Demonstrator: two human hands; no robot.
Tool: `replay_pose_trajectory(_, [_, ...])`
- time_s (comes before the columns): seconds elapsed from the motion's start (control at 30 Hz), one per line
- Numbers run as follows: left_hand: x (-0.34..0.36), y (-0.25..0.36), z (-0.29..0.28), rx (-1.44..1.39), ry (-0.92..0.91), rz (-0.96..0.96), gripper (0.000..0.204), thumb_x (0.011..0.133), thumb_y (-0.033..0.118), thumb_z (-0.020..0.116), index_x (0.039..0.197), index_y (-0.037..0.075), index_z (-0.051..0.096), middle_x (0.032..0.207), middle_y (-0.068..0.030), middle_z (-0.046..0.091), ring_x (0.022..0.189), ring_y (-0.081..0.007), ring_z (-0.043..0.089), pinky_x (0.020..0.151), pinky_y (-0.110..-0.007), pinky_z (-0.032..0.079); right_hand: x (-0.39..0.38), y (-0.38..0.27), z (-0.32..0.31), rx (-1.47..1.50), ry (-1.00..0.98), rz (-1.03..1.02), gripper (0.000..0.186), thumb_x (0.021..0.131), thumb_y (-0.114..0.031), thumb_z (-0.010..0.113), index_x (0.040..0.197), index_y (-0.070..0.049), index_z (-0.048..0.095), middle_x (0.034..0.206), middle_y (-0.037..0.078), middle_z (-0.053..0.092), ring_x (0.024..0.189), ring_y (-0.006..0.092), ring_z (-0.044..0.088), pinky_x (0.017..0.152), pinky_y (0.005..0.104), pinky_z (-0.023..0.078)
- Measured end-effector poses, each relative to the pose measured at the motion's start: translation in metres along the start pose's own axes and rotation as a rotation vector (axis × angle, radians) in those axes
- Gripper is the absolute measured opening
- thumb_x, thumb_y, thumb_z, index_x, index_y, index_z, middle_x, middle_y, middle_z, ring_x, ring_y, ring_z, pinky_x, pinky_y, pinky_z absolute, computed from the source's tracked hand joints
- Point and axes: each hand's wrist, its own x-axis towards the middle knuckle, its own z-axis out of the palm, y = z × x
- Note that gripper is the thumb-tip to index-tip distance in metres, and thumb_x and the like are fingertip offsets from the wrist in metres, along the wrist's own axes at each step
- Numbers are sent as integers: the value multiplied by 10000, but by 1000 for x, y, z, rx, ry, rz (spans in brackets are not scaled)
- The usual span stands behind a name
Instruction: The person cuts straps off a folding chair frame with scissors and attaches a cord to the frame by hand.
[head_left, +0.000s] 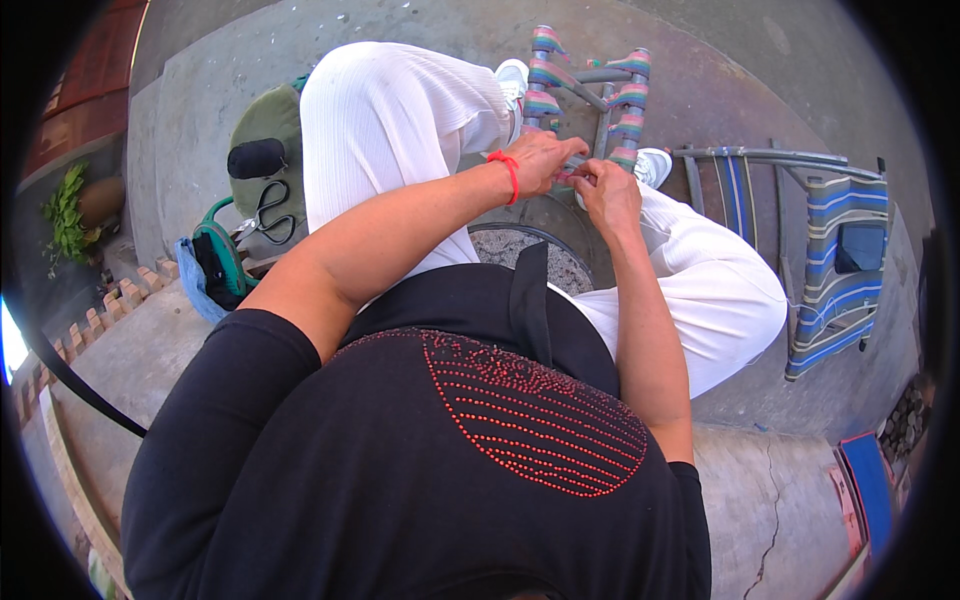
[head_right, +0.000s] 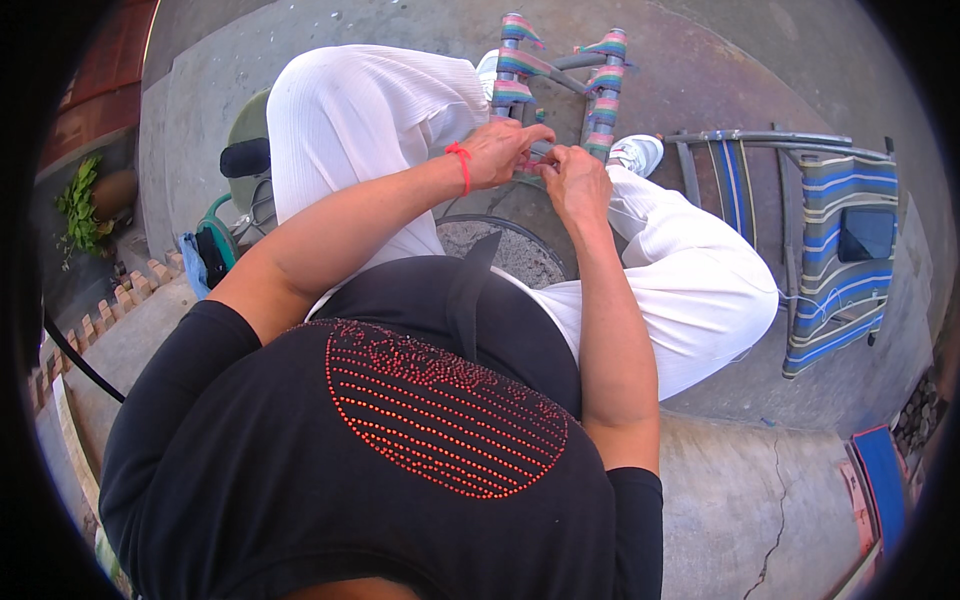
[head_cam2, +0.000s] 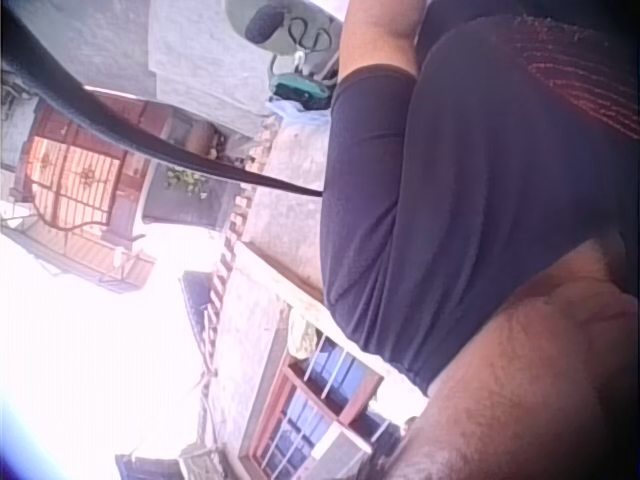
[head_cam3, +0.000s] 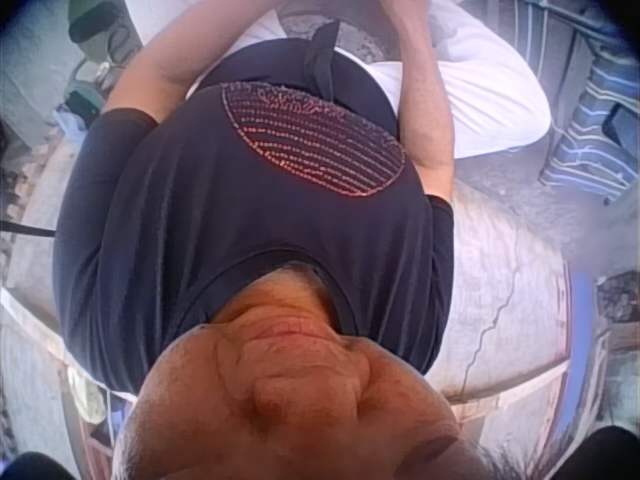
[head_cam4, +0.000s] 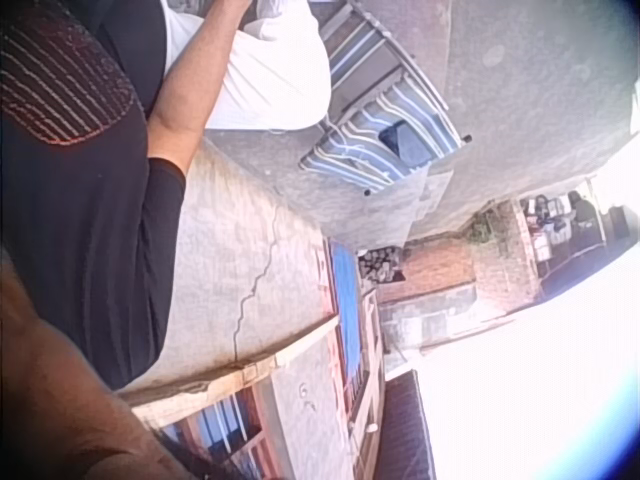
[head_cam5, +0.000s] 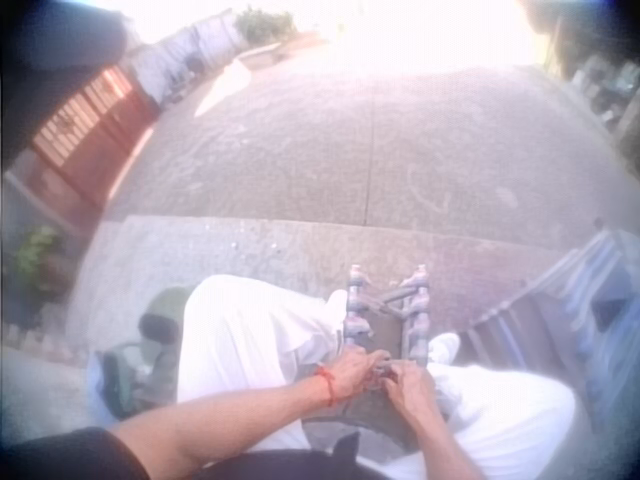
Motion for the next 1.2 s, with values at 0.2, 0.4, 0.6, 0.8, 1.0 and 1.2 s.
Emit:
replay_pose_trajectory(0.2, [0,0,0,-36,-16,-17,411,718,99,616,1098,97,460,700,-107,559,743,-270,538,641,-376,418,1,2,1,-7,-1,-19,122,702,-167,626,803,-98,635,793,82,593,772,268,579,662,368,442])
replay_pose_trajectory(0.4, [0,1,-2,-84,-20,-41,419,714,68,601,1105,90,452,698,-96,547,727,-275,546,645,-381,422,3,5,6,25,1,-38,139,704,-173,625,823,-104,643,798,83,595,769,265,579,659,366,442])
replay_pose_trajectory(0.6, [-2,-4,3,-153,16,-255,300,708,26,530,1003,73,560,789,-120,583,733,-288,555,669,-386,436,4,11,14,96,60,-77,179,699,-201,610,795,-51,627,672,82,561,600,219,525,571,330,408])
replay_pose_trajectory(0.8, [-4,-3,-8,166,-87,-220,178,701,125,573,851,119,670,823,-90,624,802,-269,585,694,-376,439,5,9,10,72,-12,-28,123,705,-192,617,802,-120,643,737,70,581,705,240,567,628,345,436])
replay_pose_trajectory(1.0, [-3,0,-11,-63,-166,-360,178,713,235,630,846,126,676,792,-88,635,780,-239,593,694,-362,442,5,8,11,95,-3,-53,124,694,-186,618,786,-105,637,734,70,579,699,241,566,624,346,434])
replay_pose_trajectory(1.2, [-2,-3,-6,-229,-129,-471,188,709,260,650,829,118,678,711,-88,629,682,-193,595,634,-323,451,5,6,11,121,3,-29,135,691,-186,618,783,-88,632,750,81,589,716,254,569,629,351,433])
